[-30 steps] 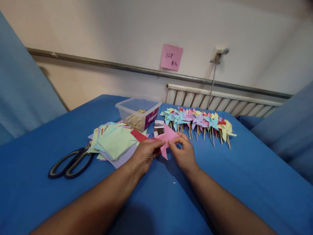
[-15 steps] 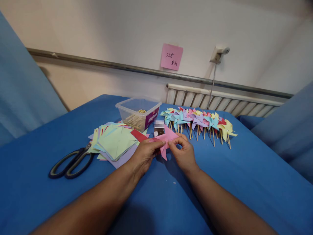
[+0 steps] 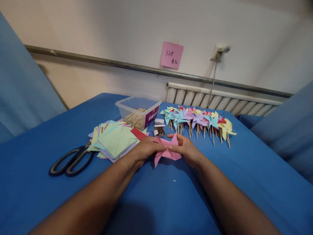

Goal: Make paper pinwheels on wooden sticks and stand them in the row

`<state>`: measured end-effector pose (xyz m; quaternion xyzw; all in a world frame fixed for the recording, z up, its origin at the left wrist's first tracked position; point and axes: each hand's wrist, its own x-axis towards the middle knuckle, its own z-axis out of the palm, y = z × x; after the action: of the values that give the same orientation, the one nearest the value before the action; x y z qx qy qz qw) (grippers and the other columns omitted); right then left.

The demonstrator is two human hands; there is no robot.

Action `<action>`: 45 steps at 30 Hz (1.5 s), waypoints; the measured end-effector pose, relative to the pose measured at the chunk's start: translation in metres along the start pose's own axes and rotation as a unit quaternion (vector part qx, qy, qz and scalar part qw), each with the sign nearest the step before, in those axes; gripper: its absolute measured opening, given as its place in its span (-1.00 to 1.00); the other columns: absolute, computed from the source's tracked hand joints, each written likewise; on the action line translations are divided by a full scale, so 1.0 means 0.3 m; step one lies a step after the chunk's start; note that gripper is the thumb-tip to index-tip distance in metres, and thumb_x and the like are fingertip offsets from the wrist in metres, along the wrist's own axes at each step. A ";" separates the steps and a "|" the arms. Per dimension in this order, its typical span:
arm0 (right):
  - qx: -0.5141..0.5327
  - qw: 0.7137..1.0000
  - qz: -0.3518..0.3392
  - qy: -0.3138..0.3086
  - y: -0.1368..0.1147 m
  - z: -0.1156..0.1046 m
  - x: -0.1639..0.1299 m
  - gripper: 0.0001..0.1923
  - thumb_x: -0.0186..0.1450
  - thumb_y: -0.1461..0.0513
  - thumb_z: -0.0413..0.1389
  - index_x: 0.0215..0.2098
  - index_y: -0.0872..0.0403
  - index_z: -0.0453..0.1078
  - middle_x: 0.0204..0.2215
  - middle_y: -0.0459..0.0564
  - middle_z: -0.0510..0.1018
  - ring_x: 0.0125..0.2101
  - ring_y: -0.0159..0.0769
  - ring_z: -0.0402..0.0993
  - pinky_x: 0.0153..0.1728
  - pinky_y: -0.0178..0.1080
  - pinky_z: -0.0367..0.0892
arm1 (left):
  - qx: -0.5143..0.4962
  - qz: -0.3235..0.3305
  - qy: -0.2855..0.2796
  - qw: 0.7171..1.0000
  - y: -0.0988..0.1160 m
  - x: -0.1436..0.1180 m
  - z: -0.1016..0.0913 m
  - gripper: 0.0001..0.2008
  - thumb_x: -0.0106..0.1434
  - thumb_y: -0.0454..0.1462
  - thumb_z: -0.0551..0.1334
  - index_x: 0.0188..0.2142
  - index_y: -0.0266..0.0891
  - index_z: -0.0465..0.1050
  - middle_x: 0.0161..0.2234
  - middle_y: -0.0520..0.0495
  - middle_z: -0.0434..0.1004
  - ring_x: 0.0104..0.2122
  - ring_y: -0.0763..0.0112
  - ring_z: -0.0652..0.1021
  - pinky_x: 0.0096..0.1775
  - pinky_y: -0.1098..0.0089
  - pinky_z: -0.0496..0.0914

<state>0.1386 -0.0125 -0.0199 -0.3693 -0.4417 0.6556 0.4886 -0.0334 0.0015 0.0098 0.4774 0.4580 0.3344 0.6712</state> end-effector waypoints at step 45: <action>-0.296 0.889 -0.325 0.131 0.041 0.064 -0.027 -0.67 0.08 0.38 0.14 -0.21 -0.06 0.49 0.19 -0.04 0.18 0.22 -0.13 0.07 0.21 -0.01 0.00 | -0.315 -0.021 0.116 0.942 0.014 0.010 0.021 -0.88 0.02 -0.46 0.29 -0.40 -0.32 0.48 -0.50 -0.04 0.57 -0.55 0.43 0.53 -0.47 0.45 0.43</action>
<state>0.1191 -0.0261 -0.0247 -0.4153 -0.6427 0.2445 0.5956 -0.0264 0.0033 0.0136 0.1901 0.4141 0.5006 0.7361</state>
